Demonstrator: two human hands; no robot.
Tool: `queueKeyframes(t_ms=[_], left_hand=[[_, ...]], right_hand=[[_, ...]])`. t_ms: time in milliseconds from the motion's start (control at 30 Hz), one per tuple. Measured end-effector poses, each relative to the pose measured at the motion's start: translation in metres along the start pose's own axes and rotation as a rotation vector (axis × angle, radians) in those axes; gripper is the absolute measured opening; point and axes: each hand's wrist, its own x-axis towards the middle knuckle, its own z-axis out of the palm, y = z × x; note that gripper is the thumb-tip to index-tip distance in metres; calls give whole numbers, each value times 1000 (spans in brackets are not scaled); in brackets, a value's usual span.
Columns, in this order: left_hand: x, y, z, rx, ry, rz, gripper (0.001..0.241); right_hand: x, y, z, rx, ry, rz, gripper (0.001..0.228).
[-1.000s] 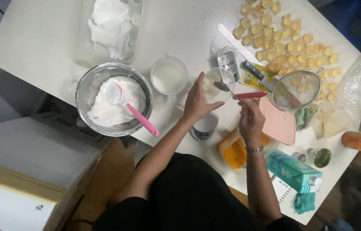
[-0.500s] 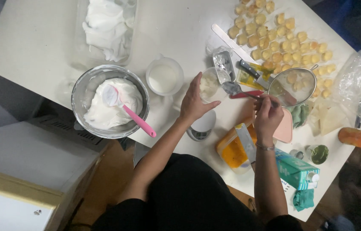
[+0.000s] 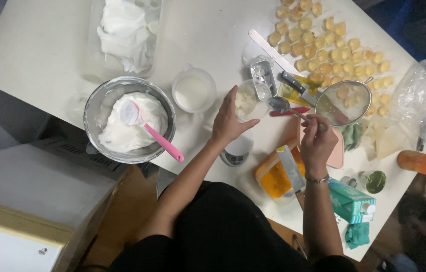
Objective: The recorder is mixing ingredients such as cream and milk, and filling small tart shells at a bakery workstation.
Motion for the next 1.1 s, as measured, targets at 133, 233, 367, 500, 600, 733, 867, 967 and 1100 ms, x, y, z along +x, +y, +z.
queueKeyframes(t_ms=[133, 233, 367, 500, 600, 733, 867, 967, 1100], left_hand=[[1, 4, -3, -2, -4, -10, 123], [1, 4, -3, -11, 1, -3, 122], [-1, 2, -1, -18, 0, 24, 123], [2, 3, 0, 0, 1, 33, 125], [0, 3, -1, 13, -3, 22, 125], [0, 2, -1, 26, 4, 27, 126], [1, 5, -3, 34, -2, 24, 126], [1, 6, -4, 25, -17, 7, 126], [1, 5, -3, 25, -11, -7, 125]], right_hand=[[-1, -2, -3, 8, 16, -8, 16], [-11, 13, -1, 102, 40, -19, 16], [-39, 42, 20, 432, 12, 114, 17], [-53, 58, 37, 578, 62, 375, 20], [-57, 59, 34, 562, 114, 452, 20], [-53, 57, 17, 453, 90, 216, 18], [-40, 33, -2, 296, 38, 195, 18], [-34, 17, -12, 191, -3, 111, 15], [-33, 2, -18, 74, 2, 14, 16]])
